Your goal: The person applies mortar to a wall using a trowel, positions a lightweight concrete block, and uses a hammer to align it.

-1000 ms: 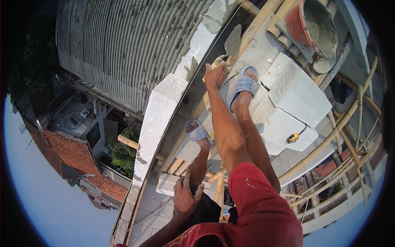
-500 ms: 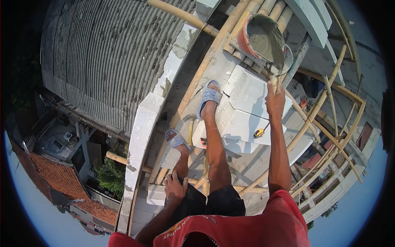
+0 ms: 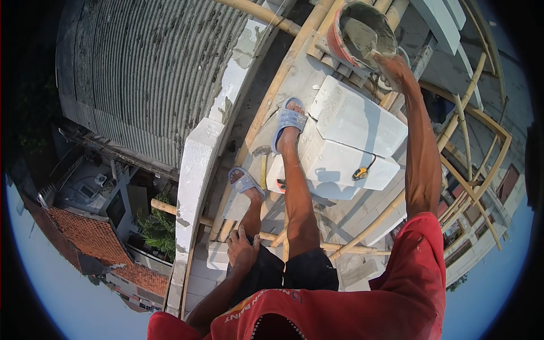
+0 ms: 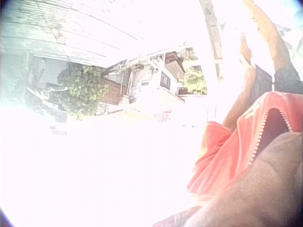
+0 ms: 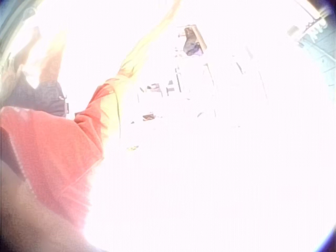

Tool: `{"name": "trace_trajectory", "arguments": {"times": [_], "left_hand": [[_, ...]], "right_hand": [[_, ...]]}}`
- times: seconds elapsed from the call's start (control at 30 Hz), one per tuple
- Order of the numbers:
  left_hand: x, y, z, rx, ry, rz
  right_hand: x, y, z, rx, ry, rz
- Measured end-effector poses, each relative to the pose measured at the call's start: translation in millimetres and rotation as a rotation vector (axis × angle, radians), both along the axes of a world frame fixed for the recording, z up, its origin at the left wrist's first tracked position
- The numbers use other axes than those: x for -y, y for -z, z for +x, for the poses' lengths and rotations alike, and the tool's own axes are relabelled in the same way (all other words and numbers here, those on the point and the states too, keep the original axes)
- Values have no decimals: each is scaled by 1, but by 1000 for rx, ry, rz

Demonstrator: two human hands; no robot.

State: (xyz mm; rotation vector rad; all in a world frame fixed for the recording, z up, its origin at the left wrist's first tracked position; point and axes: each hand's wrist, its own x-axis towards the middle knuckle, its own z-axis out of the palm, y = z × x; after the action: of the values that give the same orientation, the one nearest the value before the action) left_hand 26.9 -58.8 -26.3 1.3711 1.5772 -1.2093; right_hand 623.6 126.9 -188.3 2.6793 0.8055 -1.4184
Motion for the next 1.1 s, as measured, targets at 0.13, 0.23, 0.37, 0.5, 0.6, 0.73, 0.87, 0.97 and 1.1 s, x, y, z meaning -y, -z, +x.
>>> {"name": "trace_trajectory", "arguments": {"times": [0.13,0.23,0.37,0.5,0.6,0.73,0.87,0.97,1.1], "left_hand": [[0,3,0,27,3,-8],[0,4,-10,12,9,3],[-8,2,-5,2,13,-31],[-5,0,-25,21,-26,-20],[-3,0,-39,112,-55,28],[-2,1,-45,163,-119,55],[-1,5,-51,243,-99,202],[-3,5,-58,270,-139,211],[-4,7,-57,195,-206,170]], "right_hand": [[57,-37,-30,-241,639,316],[82,-41,-82,-400,883,510],[118,-40,-161,-567,1032,756],[118,10,-294,-728,1065,858],[100,73,-392,-754,1098,820],[58,171,-442,-287,714,915],[17,232,-457,-138,606,937],[12,259,-478,33,481,878],[39,271,-525,196,410,596]]}}
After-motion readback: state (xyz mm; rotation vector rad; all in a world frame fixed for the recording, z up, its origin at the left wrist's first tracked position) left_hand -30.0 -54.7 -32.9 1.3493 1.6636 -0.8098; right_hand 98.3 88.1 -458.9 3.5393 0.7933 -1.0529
